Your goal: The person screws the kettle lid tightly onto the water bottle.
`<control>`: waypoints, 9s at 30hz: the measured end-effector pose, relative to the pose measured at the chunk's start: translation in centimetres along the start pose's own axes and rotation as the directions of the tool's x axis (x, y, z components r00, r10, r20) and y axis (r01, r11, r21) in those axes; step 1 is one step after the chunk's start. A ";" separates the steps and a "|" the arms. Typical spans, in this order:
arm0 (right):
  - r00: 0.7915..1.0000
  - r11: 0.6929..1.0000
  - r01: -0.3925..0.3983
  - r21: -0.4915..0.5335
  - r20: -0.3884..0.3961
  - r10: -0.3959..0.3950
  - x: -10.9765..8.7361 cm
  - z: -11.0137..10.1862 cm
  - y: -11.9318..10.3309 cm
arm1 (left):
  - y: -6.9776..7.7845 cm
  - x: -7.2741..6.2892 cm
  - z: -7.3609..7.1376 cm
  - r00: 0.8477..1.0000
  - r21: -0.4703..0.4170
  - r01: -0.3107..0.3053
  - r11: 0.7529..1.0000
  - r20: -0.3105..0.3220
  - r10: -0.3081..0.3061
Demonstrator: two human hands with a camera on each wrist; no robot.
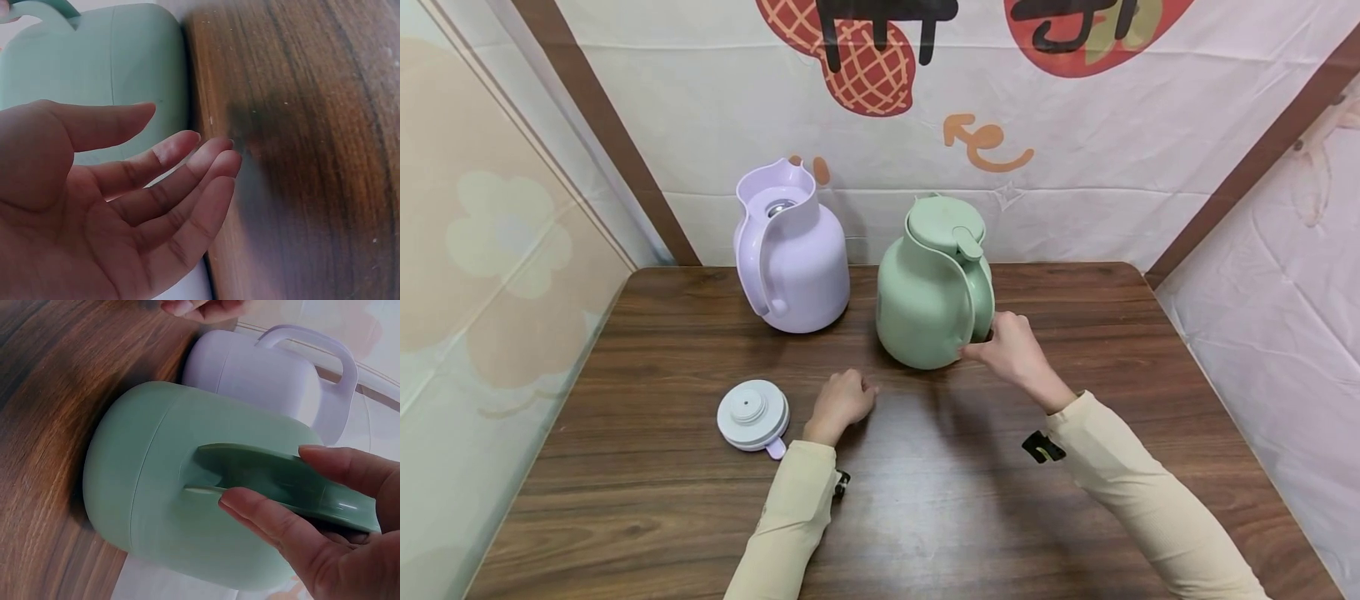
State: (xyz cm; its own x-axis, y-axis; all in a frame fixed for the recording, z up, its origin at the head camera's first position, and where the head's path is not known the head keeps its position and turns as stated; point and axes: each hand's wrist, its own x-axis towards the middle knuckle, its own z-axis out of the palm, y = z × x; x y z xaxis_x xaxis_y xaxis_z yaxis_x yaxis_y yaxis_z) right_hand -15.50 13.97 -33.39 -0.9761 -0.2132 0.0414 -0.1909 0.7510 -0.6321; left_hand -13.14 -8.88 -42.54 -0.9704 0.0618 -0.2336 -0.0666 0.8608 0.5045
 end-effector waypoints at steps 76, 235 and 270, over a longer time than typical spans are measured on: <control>0.934 0.935 -0.341 0.099 -0.075 0.348 2.6 -10.8 12.4 | -0.9 0.1 0.5 0.998 0.015 0.048 0.999 0.027 -0.049; 0.927 0.861 0.326 -0.391 0.309 -0.212 -2.9 5.1 7.1 | -4.0 1.3 -12.3 0.913 0.007 0.012 1.000 -0.408 -0.008; 0.938 0.891 0.304 -0.337 0.269 -0.218 -1.8 5.1 5.5 | 2.2 0.0 -6.9 0.875 0.051 -0.128 0.990 -0.464 0.137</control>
State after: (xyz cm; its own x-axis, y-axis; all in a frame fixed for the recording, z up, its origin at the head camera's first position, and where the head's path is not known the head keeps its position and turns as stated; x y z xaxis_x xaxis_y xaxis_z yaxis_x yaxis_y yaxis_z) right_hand -14.22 15.27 -40.87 -0.8464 -0.5316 -0.0311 -0.5014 0.8153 -0.2897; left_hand -14.86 -10.51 -35.68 -0.9660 -0.0623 0.2509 0.0704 0.8704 0.4874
